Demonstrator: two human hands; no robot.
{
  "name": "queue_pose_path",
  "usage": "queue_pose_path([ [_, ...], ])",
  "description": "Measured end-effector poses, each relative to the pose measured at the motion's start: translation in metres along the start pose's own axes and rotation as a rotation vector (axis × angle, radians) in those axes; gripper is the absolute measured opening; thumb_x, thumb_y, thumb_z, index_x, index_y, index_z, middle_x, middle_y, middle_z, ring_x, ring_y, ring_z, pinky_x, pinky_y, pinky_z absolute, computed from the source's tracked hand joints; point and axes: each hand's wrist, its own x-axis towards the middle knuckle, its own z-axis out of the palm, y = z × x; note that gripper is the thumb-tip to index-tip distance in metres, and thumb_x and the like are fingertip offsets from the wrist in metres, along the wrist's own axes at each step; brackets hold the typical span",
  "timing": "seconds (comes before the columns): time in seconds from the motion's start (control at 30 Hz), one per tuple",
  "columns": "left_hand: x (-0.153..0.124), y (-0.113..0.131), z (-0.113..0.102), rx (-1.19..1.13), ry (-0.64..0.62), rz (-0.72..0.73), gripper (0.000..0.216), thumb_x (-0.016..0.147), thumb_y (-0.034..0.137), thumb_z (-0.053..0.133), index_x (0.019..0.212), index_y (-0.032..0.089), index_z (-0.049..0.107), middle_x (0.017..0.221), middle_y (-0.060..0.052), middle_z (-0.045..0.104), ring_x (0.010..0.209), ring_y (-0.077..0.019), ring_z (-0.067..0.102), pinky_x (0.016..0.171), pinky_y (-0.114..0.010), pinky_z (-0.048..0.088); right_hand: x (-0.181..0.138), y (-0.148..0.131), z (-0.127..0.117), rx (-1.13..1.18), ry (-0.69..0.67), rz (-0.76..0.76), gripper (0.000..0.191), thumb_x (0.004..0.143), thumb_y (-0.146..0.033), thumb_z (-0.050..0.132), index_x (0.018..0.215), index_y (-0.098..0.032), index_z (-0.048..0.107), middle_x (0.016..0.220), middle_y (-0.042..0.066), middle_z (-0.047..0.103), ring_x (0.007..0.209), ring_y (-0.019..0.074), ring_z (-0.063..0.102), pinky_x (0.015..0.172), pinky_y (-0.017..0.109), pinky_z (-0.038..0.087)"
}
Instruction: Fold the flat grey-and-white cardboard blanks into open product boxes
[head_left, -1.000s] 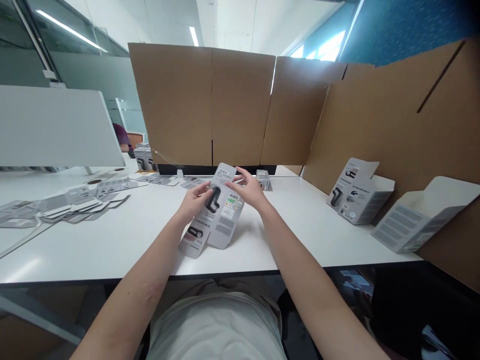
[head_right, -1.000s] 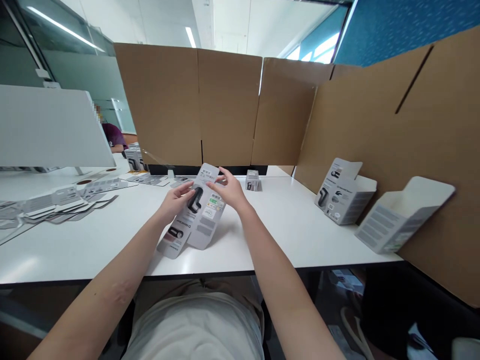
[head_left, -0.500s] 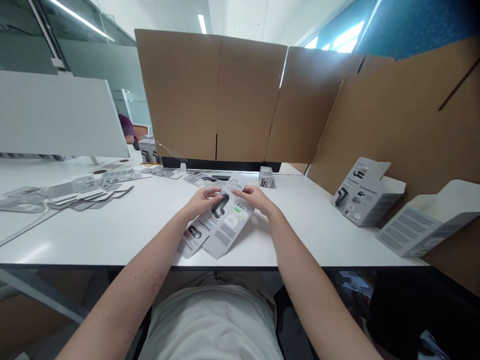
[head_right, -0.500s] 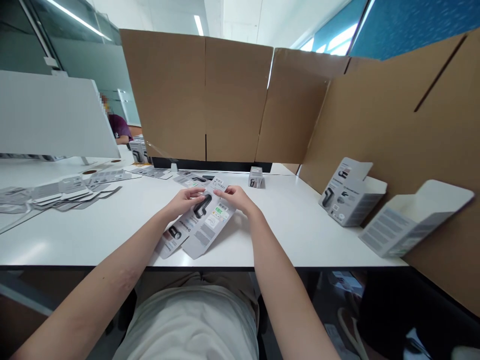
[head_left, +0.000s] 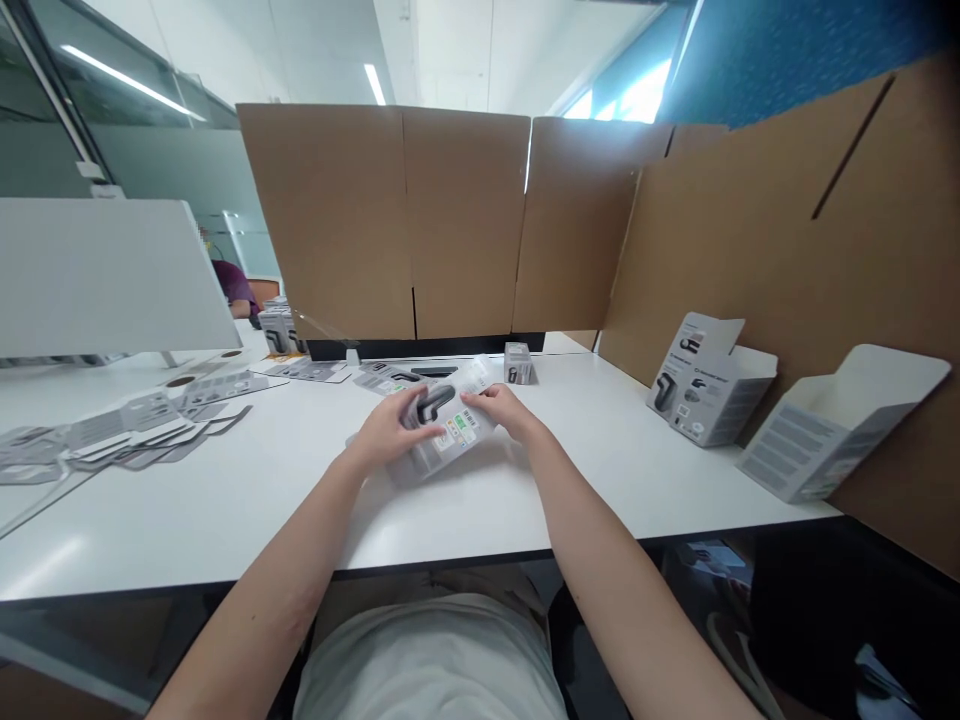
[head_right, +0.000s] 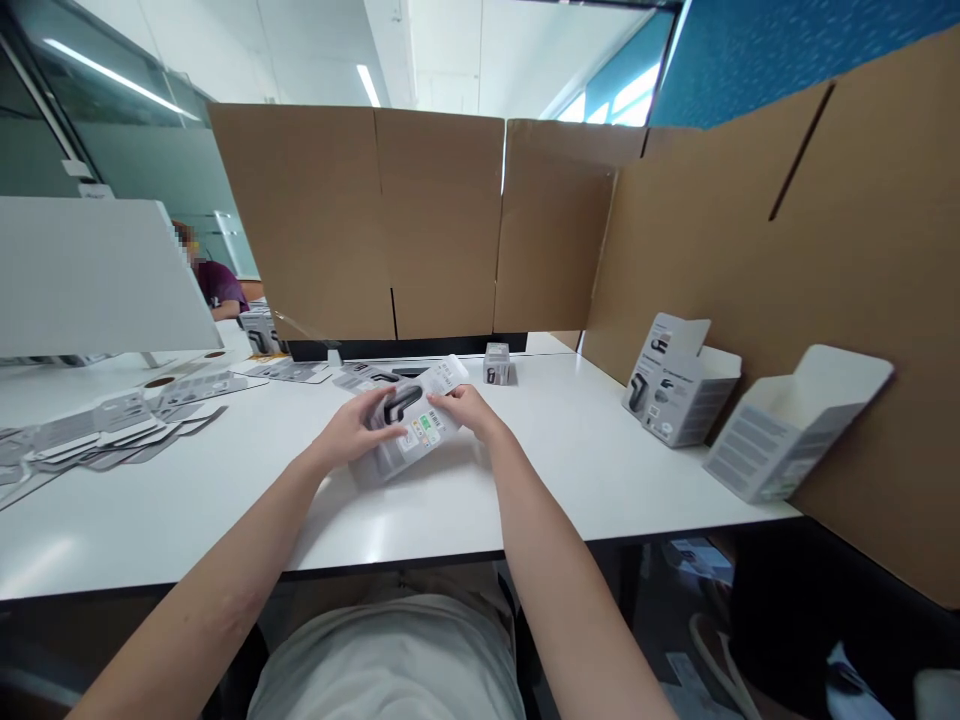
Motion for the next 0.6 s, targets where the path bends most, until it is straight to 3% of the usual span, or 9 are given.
queue_pose_path([
  [0.07,0.000,0.001,0.006,0.151,0.015,0.094,0.138,0.066,0.086,0.102,0.182,0.031,0.053,0.177,-0.021,0.060,0.163,-0.0542,0.054,0.139,-0.070,0.036,-0.001,0.000,0.003,0.007,0.048,-0.055,0.035,0.085,-0.048,0.105,0.096,-0.020,0.088,0.109,0.015,0.092,0.095,0.0315,0.087,0.082,0.041,0.073],
  [0.13,0.001,-0.001,0.017,0.256,0.020,0.135,0.166,0.055,0.086,0.106,0.192,0.032,0.031,0.184,-0.025,0.050,0.170,-0.0596,0.043,0.144,-0.079,0.016,-0.003,0.000,0.007,-0.011,0.059,-0.096,0.039,0.084,-0.053,0.105,0.098,-0.020,0.089,0.108,0.014,0.091,0.097,0.0321,0.087,0.083,0.041,0.072],
  [0.27,0.003,-0.007,0.038,0.363,0.041,0.169,0.187,0.053,0.087,0.106,0.195,0.025,0.001,0.189,-0.031,0.037,0.176,-0.0617,0.030,0.144,-0.080,-0.008,-0.007,0.002,0.011,-0.039,0.108,-0.142,0.048,0.080,-0.061,0.104,0.100,-0.020,0.089,0.110,0.014,0.091,0.101,0.0360,0.087,0.084,0.044,0.071],
  [0.4,0.001,-0.010,0.044,0.396,0.043,0.183,0.189,0.053,0.082,0.106,0.194,0.025,-0.006,0.190,-0.033,0.032,0.177,-0.0643,0.026,0.142,-0.082,-0.009,-0.006,0.003,0.013,-0.038,0.131,-0.150,0.054,0.076,-0.066,0.104,0.100,-0.020,0.089,0.115,0.015,0.091,0.109,0.0398,0.086,0.088,0.047,0.072],
  [0.6,0.004,-0.005,0.037,0.463,0.180,0.201,0.180,0.054,0.045,0.109,0.194,0.024,-0.002,0.188,-0.028,0.039,0.174,-0.0608,0.034,0.146,-0.077,-0.007,-0.007,0.003,0.015,-0.059,0.074,-0.250,0.064,0.079,-0.074,0.101,0.116,-0.022,0.089,0.130,0.015,0.090,0.128,0.0414,0.084,0.107,0.051,0.071],
])
